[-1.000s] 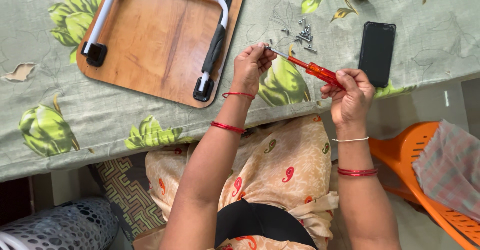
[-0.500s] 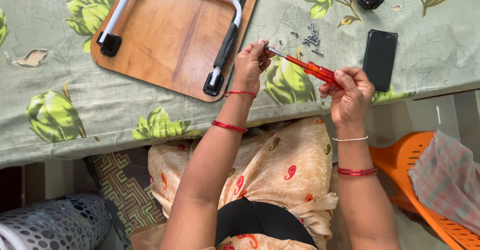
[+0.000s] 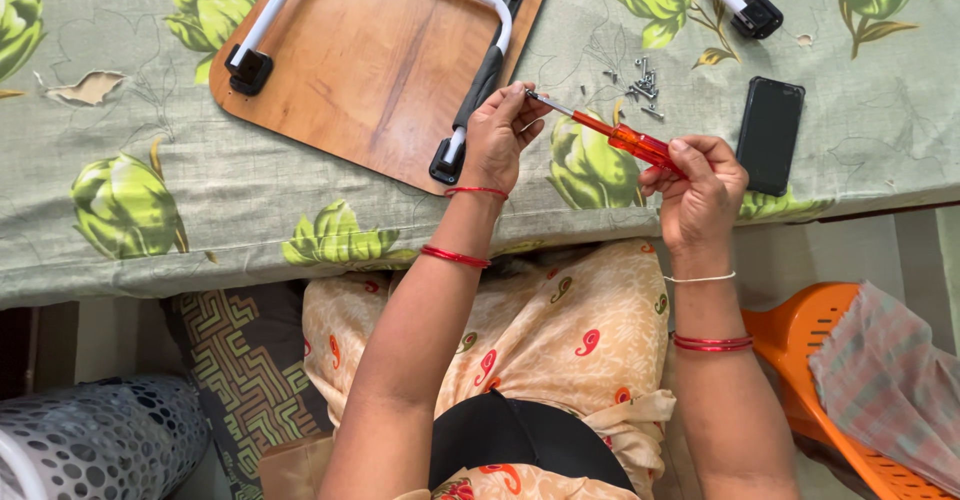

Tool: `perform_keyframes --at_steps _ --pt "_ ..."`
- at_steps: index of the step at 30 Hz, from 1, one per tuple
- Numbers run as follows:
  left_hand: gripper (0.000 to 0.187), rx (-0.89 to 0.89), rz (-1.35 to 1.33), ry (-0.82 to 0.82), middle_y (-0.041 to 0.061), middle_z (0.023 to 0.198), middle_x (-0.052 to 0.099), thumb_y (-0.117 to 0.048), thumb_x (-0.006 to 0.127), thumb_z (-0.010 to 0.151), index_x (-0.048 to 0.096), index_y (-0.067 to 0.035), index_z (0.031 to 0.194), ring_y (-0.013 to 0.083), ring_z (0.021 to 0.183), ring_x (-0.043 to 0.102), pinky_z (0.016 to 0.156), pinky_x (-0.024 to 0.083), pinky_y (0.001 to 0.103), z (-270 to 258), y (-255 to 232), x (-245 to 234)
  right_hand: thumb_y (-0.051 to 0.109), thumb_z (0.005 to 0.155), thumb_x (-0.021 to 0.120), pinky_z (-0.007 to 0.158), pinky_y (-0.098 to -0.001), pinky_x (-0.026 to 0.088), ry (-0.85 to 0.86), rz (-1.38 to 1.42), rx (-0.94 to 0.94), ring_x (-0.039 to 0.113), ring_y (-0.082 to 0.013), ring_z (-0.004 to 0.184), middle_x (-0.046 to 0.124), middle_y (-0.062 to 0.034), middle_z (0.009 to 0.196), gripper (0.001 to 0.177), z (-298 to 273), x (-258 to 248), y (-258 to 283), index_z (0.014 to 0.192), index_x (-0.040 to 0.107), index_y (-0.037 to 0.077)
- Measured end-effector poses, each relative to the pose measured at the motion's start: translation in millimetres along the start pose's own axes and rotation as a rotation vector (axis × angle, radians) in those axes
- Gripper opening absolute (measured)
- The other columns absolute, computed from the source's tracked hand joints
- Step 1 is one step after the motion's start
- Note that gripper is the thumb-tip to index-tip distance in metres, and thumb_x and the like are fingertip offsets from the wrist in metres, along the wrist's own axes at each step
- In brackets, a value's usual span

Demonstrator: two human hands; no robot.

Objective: The person assembles a small wooden table by attaching metal legs to a wooden tabletop using a red screwdriver and screws. They position each leg, insert screws, and tighten them in sequence.

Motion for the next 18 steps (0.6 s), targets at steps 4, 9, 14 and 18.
perform_keyframes --at_steps 4,9,14,18 --pt "0.019 0.067 0.023 -0.034 0.006 0.099 0.078 -0.027 0.063 0.102 0.07 -0.01 0.106 0.0141 0.092 0.074 0.08 0.054 0.029 -4.1 -9.2 -7.6 0.0 0.1 0.067 0.057 -0.0359 0.058 0.0 -0.008 0.005 0.071 -0.0254 0.065 0.071 -0.0144 0.088 0.005 -2.8 12.4 -2.1 0.103 0.063 0.0" --pt "0.02 0.142 -0.054 -0.143 0.007 0.095 0.077 -0.027 0.064 0.103 0.07 -0.008 0.105 0.0148 0.086 0.074 0.075 0.055 0.028 0.2 -15.9 -25.5 0.005 0.102 0.069 0.061 -0.0347 0.06 0.077 -0.059 -0.027 0.073 -0.0238 0.07 0.073 -0.0148 0.093 0.008 -14.4 45.4 -10.7 0.107 0.063 0.001" --pt "0.02 0.179 -0.226 -0.212 0.007 0.089 0.076 -0.027 0.062 0.102 0.068 -0.008 0.101 0.0155 0.081 0.073 0.073 0.057 0.028 5.2 -26.6 -51.6 0.005 0.101 0.073 0.074 -0.033 0.063 0.241 -0.197 -0.106 0.075 -0.0209 0.084 0.074 -0.0145 0.105 0.016 -29.3 91.1 -12.6 0.113 0.064 -0.001" --pt "0.018 0.15 -0.187 -0.184 0.005 0.087 0.075 -0.026 0.065 0.101 0.069 -0.008 0.102 0.0152 0.08 0.072 0.071 0.055 0.028 4.9 -43.1 -75.8 0.003 0.099 0.076 0.083 -0.033 0.064 0.397 -0.402 -0.222 0.073 -0.019 0.1 0.068 -0.0127 0.121 0.023 -34.7 120.8 -3.5 0.116 0.062 -0.003"
Point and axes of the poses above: each hand's wrist, its own z-axis towards the middle knuckle, its own x-axis out of the palm, y = z × x, the point moved 6 cm from there along z, towards the middle knuckle
